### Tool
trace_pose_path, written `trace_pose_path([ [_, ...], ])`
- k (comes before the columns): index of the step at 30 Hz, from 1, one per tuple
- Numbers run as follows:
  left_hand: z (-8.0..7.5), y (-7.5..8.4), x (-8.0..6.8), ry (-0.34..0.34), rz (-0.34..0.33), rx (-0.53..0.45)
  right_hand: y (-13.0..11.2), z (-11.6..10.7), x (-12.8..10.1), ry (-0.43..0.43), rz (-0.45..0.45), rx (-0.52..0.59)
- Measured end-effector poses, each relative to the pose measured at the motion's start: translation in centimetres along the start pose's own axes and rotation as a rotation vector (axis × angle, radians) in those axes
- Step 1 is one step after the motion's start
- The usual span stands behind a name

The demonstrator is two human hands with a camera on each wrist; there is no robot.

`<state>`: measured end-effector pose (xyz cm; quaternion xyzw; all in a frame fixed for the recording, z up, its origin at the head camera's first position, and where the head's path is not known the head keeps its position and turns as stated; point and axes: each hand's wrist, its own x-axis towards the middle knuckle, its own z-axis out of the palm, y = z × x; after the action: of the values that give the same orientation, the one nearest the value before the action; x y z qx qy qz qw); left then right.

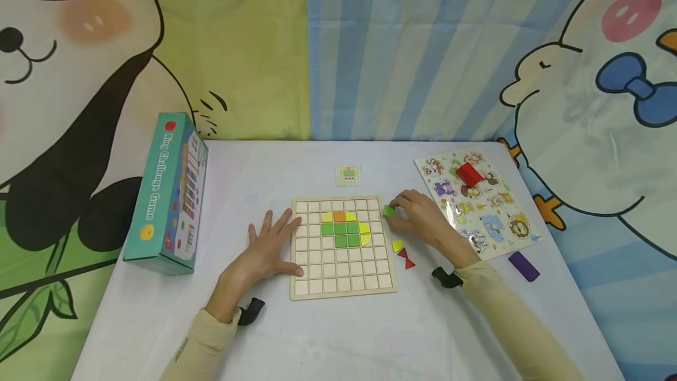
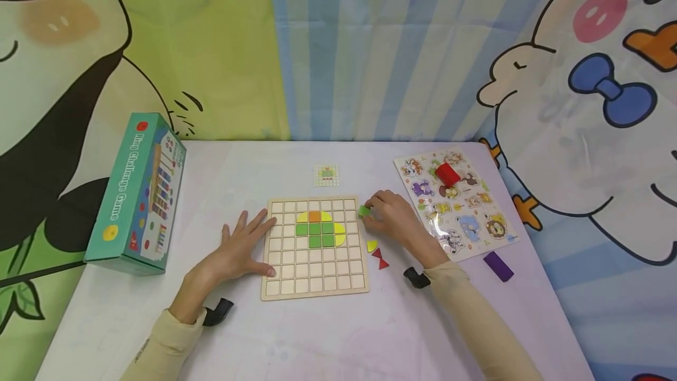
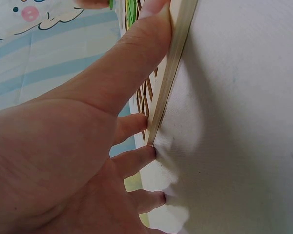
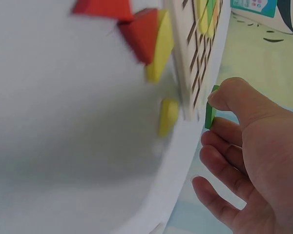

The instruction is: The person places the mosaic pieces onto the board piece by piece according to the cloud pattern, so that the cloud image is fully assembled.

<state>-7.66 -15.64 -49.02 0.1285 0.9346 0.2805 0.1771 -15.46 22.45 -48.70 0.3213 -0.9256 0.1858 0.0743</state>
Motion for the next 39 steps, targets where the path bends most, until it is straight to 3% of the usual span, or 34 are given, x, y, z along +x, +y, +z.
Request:
trace_pose_path([
  [12,0.2,-0.2,0.1,-0.004,0.016,-0.004,-5.5,2.9,3.6,-0.025,-0.149,0.033],
  [21,0.1,-0.3,0.1,-0.02,0.012,0.012,-9.1,4.8,4.1,-0.049,-0.259,-0.011],
  [39,0.0,-0.4,0.0,-0.021,0.012,0.002,-10.3,5.8,3.6,-0.092,-0.305,-0.037],
])
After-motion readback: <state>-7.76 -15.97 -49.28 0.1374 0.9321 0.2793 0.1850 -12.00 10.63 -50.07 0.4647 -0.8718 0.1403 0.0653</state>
